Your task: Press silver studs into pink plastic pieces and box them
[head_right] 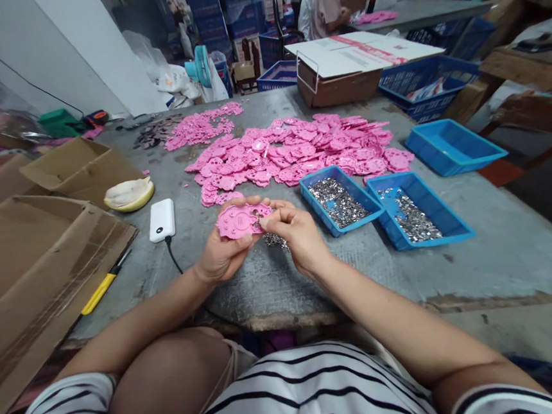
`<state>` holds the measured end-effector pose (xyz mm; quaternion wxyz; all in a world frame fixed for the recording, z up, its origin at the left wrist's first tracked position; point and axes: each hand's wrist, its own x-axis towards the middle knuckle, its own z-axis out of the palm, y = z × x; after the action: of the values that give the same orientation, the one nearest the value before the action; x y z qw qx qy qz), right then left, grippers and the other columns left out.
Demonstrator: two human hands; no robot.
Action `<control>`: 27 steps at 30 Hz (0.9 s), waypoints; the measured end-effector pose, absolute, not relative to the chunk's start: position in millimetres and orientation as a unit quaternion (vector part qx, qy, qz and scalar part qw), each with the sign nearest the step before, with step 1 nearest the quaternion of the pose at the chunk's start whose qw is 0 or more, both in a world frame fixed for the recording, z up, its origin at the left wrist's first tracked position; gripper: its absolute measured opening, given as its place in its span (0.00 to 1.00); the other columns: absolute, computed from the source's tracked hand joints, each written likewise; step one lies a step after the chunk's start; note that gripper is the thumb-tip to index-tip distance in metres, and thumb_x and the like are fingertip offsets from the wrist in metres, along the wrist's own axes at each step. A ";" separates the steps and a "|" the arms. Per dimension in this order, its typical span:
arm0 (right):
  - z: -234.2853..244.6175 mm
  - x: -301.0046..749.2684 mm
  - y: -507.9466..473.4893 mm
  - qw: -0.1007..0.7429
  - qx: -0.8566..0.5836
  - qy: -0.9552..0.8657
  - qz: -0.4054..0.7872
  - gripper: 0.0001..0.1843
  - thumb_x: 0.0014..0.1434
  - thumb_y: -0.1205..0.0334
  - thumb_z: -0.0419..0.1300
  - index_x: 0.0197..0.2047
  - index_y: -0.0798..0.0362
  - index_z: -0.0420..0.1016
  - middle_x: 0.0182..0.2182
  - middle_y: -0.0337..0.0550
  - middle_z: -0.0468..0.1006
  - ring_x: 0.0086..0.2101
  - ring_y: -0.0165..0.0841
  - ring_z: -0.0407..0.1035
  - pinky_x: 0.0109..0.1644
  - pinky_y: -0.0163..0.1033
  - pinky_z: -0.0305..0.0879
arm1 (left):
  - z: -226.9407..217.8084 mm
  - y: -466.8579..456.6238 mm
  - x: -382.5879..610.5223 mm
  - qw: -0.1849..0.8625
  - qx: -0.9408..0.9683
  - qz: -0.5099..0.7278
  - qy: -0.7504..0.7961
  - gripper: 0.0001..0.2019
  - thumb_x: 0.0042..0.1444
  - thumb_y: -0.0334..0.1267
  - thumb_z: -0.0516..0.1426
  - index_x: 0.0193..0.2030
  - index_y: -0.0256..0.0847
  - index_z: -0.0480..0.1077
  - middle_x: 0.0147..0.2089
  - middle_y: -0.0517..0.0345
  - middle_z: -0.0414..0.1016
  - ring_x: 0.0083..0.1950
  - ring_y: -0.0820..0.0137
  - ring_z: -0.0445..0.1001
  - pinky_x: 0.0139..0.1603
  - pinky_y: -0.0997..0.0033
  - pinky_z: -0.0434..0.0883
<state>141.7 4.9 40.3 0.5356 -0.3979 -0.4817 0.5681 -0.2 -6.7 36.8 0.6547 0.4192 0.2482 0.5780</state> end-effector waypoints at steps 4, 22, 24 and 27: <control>41.8 138.8 4.4 0.538 -0.394 -0.486 0.564 0.09 0.43 0.59 0.68 0.19 0.50 0.73 0.39 0.43 0.75 0.52 0.41 0.65 0.61 0.52 0.53 | 35.8 -7.3 0.2 0.642 0.434 0.586 0.235 0.27 0.39 0.34 0.70 0.46 0.48 0.67 0.55 0.56 0.72 0.61 0.65 0.68 0.60 0.63 0.65; 44.1 134.5 1.9 0.536 -0.392 -0.510 0.546 0.12 0.45 0.57 0.66 0.18 0.51 0.69 0.34 0.43 0.73 0.47 0.41 0.66 0.54 0.49 0.60 | 35.1 -6.3 1.1 0.605 0.465 0.605 0.228 0.26 0.39 0.36 0.70 0.45 0.47 0.67 0.53 0.55 0.73 0.62 0.61 0.68 0.64 0.57 0.61; 45.0 134.0 1.7 0.542 -0.389 -0.497 0.555 0.12 0.44 0.58 0.66 0.18 0.51 0.69 0.34 0.43 0.73 0.47 0.41 0.66 0.54 0.49 0.60 | 35.3 -6.3 1.0 0.605 0.466 0.606 0.221 0.25 0.39 0.35 0.70 0.45 0.48 0.67 0.53 0.56 0.73 0.62 0.62 0.68 0.64 0.57 0.61; 46.2 133.0 1.4 0.546 -0.390 -0.485 0.561 0.10 0.43 0.59 0.66 0.18 0.51 0.70 0.35 0.43 0.73 0.48 0.41 0.66 0.55 0.49 0.59 | 34.9 -6.1 0.9 0.603 0.470 0.608 0.215 0.24 0.40 0.35 0.70 0.45 0.48 0.68 0.53 0.56 0.73 0.61 0.63 0.68 0.64 0.57 0.61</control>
<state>133.0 1.4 46.2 0.5460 -0.3898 -0.4852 0.5608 0.9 -6.1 34.9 0.6032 0.4695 0.2151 0.6078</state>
